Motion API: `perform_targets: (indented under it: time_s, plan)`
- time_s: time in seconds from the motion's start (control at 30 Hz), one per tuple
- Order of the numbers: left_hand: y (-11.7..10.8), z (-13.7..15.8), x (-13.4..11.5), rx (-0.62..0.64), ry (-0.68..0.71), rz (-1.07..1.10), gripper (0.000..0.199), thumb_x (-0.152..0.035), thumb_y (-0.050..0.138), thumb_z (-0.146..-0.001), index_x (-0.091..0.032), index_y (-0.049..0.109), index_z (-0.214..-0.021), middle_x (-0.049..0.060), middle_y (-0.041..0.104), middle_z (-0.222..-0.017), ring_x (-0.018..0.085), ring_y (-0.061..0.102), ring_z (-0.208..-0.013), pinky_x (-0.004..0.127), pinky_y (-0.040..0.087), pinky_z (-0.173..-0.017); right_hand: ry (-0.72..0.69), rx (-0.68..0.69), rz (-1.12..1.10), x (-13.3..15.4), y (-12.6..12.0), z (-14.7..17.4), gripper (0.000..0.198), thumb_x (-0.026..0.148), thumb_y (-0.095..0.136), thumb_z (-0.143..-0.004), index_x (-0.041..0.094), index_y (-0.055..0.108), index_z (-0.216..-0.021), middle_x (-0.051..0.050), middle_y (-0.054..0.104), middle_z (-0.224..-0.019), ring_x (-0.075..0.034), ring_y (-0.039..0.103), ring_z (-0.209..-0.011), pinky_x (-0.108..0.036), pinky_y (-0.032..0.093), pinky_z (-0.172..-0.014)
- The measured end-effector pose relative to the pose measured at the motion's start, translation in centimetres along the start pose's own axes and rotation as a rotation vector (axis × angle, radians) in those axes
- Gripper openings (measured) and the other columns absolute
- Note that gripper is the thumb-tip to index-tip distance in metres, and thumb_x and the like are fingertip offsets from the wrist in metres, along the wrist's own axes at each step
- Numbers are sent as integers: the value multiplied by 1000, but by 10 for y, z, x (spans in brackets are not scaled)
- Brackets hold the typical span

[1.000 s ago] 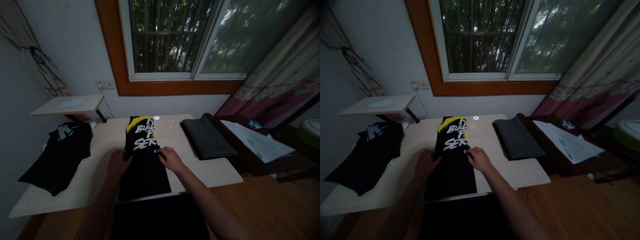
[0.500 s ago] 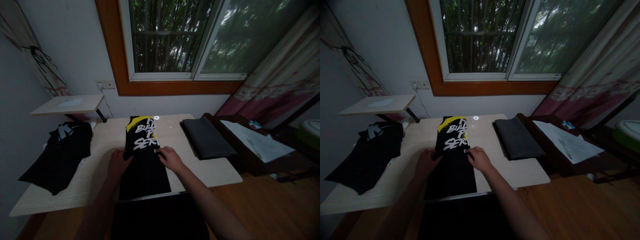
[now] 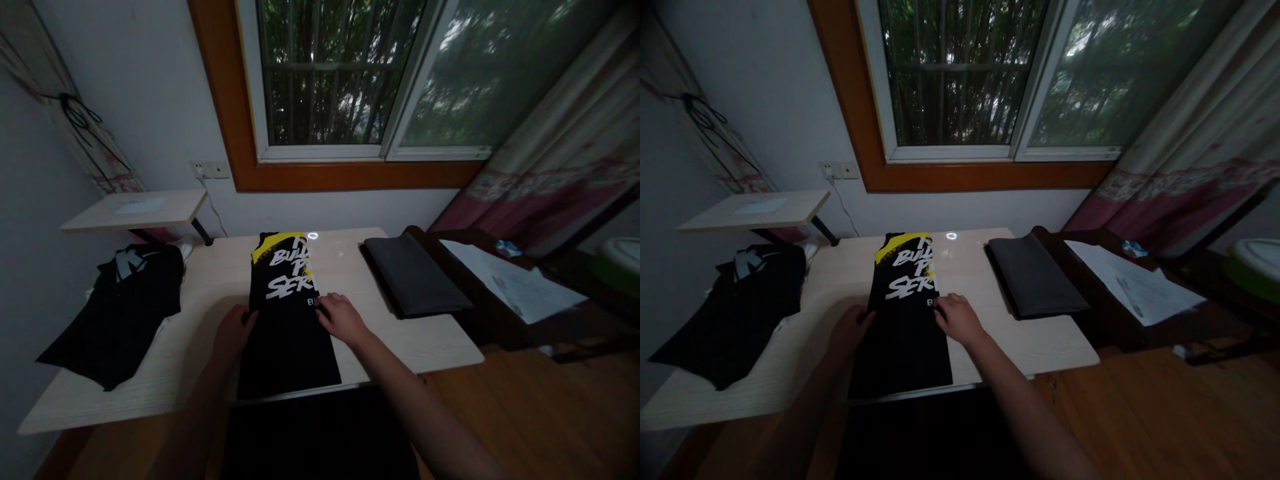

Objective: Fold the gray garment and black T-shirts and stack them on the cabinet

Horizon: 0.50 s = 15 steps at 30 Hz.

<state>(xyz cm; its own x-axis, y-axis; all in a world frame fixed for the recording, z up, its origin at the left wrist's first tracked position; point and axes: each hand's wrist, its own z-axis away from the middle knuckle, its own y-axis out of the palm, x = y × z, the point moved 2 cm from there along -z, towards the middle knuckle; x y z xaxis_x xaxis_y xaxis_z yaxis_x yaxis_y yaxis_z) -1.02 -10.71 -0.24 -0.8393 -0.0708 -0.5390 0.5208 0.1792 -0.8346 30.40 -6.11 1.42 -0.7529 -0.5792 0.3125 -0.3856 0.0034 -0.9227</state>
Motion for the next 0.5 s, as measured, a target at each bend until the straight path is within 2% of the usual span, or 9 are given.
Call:
perform_targets:
  time_s: [0.17, 0.33, 0.4, 0.5]
  plan:
    - [0, 8, 1, -29, -64, 26, 34, -52, 47, -94, -22, 61, -87, 5, 66, -89, 22, 63, -83, 34, 47, -78, -5, 15, 38, 2, -2, 1, 19, 28, 54, -97, 21, 62, -111, -7, 70, -100, -25, 57, -100, -37, 39, -88]
    - [-4, 9, 3, -44, 39, 104, 35, -52, 53, -90, -22, 64, -74, 4, 64, -84, 21, 62, -85, 34, 47, -83, 0, 12, 44, 1, 0, 2, 18, 29, 54, -97, 21, 61, -112, -7, 70, -100, -25, 57, -101, -37, 39, -89]
    - [-7, 9, 2, -33, 81, 136, 33, -52, 56, -87, -22, 65, -77, 5, 65, -88, 22, 62, -88, 34, 47, -85, -6, 8, 45, 1, 0, 2, 19, 29, 55, -96, 21, 61, -112, -7, 69, -101, -25, 57, -100, -37, 39, -89]
    - [-9, 13, 2, 7, 33, 140, 29, -51, 59, -84, -22, 65, -83, 5, 66, -88, 22, 63, -86, 35, 49, -81, -21, -6, 51, 1, 0, 2, 18, 28, 56, -95, 20, 61, -111, -7, 69, -100, -25, 56, -100, -38, 40, -88]
